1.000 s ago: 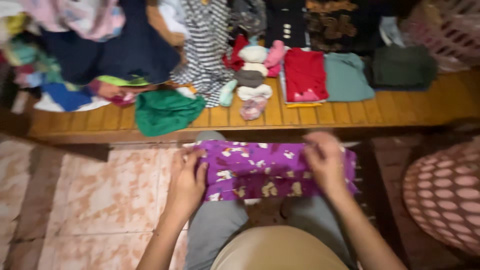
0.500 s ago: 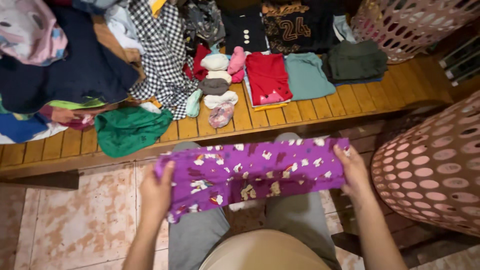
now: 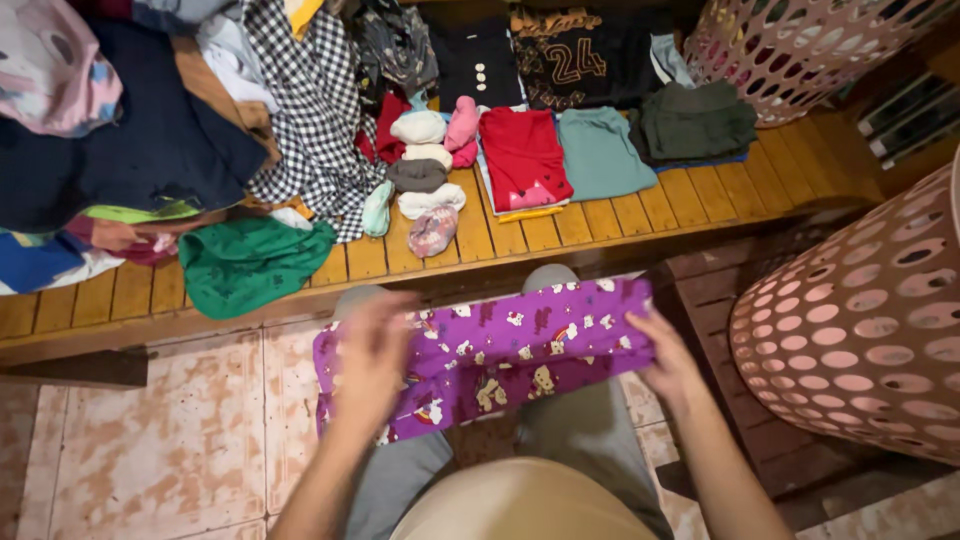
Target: The person sits on the floor and folds a series of garments one by one, including a red shirt, dark shorts, a green shirt, a purple patterned shirt, a pink patterned shirt, a green shirt, and a dark patterned shirt. Each item is smoothed, folded, and placed in a neat stack on a wooden bench.
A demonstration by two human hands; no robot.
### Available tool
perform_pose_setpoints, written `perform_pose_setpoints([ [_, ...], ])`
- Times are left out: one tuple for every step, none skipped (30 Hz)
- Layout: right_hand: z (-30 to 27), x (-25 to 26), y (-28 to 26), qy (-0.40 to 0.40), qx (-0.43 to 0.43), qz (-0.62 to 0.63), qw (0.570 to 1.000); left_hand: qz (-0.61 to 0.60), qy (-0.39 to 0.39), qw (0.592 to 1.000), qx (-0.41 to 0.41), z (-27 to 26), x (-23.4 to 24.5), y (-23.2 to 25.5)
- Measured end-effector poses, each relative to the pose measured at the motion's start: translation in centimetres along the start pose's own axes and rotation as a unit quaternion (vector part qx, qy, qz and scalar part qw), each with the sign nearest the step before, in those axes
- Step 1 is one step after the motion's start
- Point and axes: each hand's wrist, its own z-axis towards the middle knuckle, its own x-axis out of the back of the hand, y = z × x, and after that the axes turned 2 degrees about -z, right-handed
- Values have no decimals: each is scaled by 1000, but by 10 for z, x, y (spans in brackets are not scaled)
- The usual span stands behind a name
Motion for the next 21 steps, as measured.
perform_pose_setpoints([
  [0, -2, -8, -6, 27, -12, 1000, -172, -114, 974, 90, 5, -20, 7],
  [-2, -4, -17, -13, 55, -25, 998, -419, -219, 857, 207, 9, -44, 12],
  [-7, -7, -24, -18, 82, -36, 996, -488, -295, 769, 290, 13, -67, 15],
  [-12, -12, -31, -40, 98, -55, 993, -532, -318, 716, 321, 15, -92, 17],
  [-18, -18, -38, -60, 116, -73, 989, -573, -341, 658, 349, 19, -112, 15],
  [-24, -25, -45, -80, 134, -91, 984, -572, -336, 647, 376, 21, -130, 12],
  [-31, -32, -51, -87, 126, -128, 980, -571, -332, 633, 403, 23, -145, 8],
  [-38, -39, -55, -93, 118, -165, 975, -570, -328, 619, 429, 25, -156, 3],
  [-44, -46, -57, -98, 109, -200, 969, -571, -323, 619, 431, 24, -164, -2],
  [-47, -52, -59, -111, 94, -242, 959, -573, -318, 620, 432, 24, -168, -8],
  [-49, -59, -59, -125, 76, -283, 948, -573, -311, 620, 436, 21, -171, -12],
  [-51, -63, -57, -138, 58, -323, 934, -587, -333, 623, 395, 18, -171, -17],
  [-50, -68, -55, -108, 72, -335, 933, -599, -353, 626, 353, 16, -173, -20],
  [-49, -71, -52, -77, 85, -347, 931, -610, -373, 626, 310, 15, -174, -23],
  [-46, -72, -48, -47, 98, -360, 927, -579, -350, 664, 318, 13, -177, -26],
  [-43, -72, -44, -17, 108, -370, 922, -546, -326, 700, 325, 12, -181, -28],
  [-40, -72, -39, 12, 119, -380, 917, -510, -300, 735, 331, 12, -184, -32],
  [-37, -70, -33, 41, 129, -389, 911, -446, -280, 792, 309, 12, -188, -35],
  [-34, -68, -28, 56, 110, -398, 909, -376, -259, 843, 285, 12, -190, -39],
  [-32, -65, -22, 71, 90, -406, 907, -303, -235, 886, 259, 12, -193, -43],
  [-30, -62, -17, 88, 71, -414, 903, -255, -235, 907, 237, 12, -193, -46],
])
